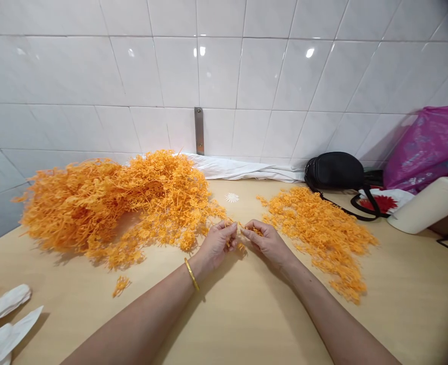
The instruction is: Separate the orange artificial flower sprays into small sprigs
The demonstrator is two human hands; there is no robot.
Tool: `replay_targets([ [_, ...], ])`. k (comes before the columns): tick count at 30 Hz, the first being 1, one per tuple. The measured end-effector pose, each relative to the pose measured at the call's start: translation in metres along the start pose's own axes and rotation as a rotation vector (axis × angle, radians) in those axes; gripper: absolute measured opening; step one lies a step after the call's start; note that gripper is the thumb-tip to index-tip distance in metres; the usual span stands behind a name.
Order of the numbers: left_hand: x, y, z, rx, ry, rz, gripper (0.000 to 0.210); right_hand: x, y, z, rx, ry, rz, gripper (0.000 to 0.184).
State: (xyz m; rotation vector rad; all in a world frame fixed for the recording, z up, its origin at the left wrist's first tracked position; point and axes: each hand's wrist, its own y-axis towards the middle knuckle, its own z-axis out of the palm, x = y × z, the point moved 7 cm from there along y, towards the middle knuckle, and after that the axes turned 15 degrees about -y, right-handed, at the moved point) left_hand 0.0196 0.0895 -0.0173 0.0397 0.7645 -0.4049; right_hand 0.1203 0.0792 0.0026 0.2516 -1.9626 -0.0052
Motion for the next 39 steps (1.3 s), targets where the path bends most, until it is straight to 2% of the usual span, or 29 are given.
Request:
replay_targets([
  [3,-0.006,-0.002,-0.006,-0.096,0.044,0.099,0.021,-0.003,0.000,-0.001,0.036,-0.005,0.004,0.026],
  [5,-0.010,-0.003,-0.007,-0.115,0.081,0.127,0.031,-0.004,-0.002,0.000,0.084,0.017,0.004,0.027],
  [7,-0.012,-0.004,-0.003,-0.076,0.140,0.113,0.048,-0.003,-0.003,0.001,0.140,0.029,-0.003,0.030],
  [9,-0.010,-0.005,0.003,0.009,0.206,0.065,0.052,-0.002,-0.005,0.002,0.199,0.030,-0.007,0.033],
  [13,-0.004,-0.005,0.011,0.151,0.344,-0.001,0.041,-0.001,-0.008,0.002,0.266,0.103,0.024,0.033],
  [16,-0.001,-0.005,0.015,0.196,0.428,0.013,0.013,-0.001,-0.010,0.001,0.279,0.196,0.048,0.033],
  [21,-0.005,-0.005,0.016,0.159,0.448,0.110,0.021,0.001,-0.010,0.004,0.284,0.274,0.067,0.029],
  [27,-0.007,-0.001,0.007,0.062,0.445,0.175,0.023,0.002,-0.009,0.005,0.252,0.204,0.056,0.031],
  [31,-0.009,-0.001,0.006,0.033,0.478,0.212,0.025,-0.003,-0.006,0.003,0.186,0.141,0.039,0.028],
  [35,-0.002,-0.002,0.013,0.048,0.500,0.095,0.020,-0.012,0.003,-0.005,0.012,0.274,0.081,0.031],
  [39,-0.002,-0.005,0.012,0.037,0.418,0.047,0.021,-0.033,0.007,-0.040,-0.405,0.378,0.258,0.032],
])
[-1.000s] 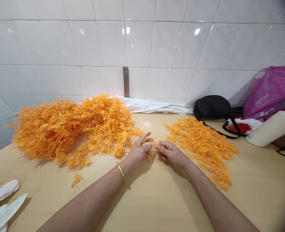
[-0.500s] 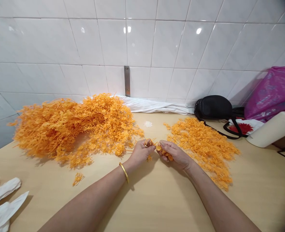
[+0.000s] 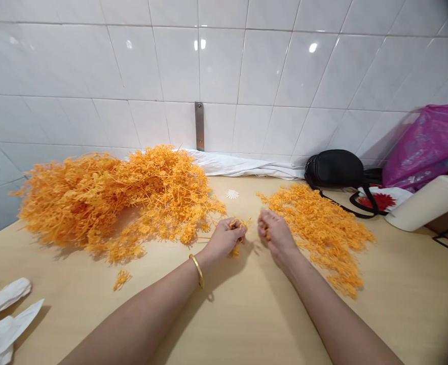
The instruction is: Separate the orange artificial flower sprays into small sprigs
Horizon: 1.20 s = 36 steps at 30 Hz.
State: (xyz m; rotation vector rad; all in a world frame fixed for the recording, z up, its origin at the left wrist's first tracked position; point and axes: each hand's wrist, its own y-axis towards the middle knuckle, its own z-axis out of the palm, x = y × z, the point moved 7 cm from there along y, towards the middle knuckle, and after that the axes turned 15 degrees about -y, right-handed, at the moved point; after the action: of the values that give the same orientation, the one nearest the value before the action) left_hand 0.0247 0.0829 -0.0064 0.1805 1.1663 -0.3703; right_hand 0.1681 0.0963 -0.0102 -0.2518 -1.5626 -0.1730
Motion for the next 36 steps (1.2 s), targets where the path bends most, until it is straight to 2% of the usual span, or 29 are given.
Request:
replay_targets([
  [2,0.002,0.000,-0.004,-0.008,-0.108,-0.048,0.022,-0.001,0.005,-0.019,-0.172,0.039,0.036,0.032],
  [4,0.002,0.002,-0.011,-0.035,-0.257,-0.066,0.020,0.001,0.007,-0.022,-0.173,0.015,0.030,0.026],
  [7,0.000,0.007,-0.020,-0.102,-0.453,-0.046,0.015,0.002,0.002,-0.007,-0.014,-0.098,-0.004,0.026],
  [12,0.003,0.012,-0.025,-0.183,-0.578,-0.051,0.011,0.016,-0.022,0.027,0.291,-0.294,-0.188,0.027],
  [17,0.003,0.012,-0.027,-0.211,-0.603,-0.048,0.009,0.022,-0.042,0.046,0.404,-0.673,-0.365,0.026],
  [19,0.002,0.011,-0.026,-0.183,-0.585,-0.047,0.009,0.024,-0.043,0.048,0.394,-0.712,-0.444,0.016],
  [21,0.000,0.010,-0.024,-0.153,-0.535,-0.037,0.010,0.022,-0.038,0.045,0.360,-0.666,-0.453,0.015],
  [26,-0.004,0.008,-0.017,-0.071,-0.312,0.031,0.012,0.003,-0.028,0.037,0.418,-0.374,-0.164,0.020],
  [28,-0.004,0.007,-0.012,-0.020,-0.218,0.032,0.012,0.001,-0.029,0.038,0.424,-0.324,-0.116,0.022],
  [33,0.005,0.006,-0.004,0.038,0.016,0.040,0.013,0.001,-0.030,0.042,0.387,-0.331,-0.148,0.021],
  [36,0.011,0.009,0.000,0.077,0.152,0.100,0.004,0.000,-0.027,0.039,0.322,-0.356,-0.198,0.023],
])
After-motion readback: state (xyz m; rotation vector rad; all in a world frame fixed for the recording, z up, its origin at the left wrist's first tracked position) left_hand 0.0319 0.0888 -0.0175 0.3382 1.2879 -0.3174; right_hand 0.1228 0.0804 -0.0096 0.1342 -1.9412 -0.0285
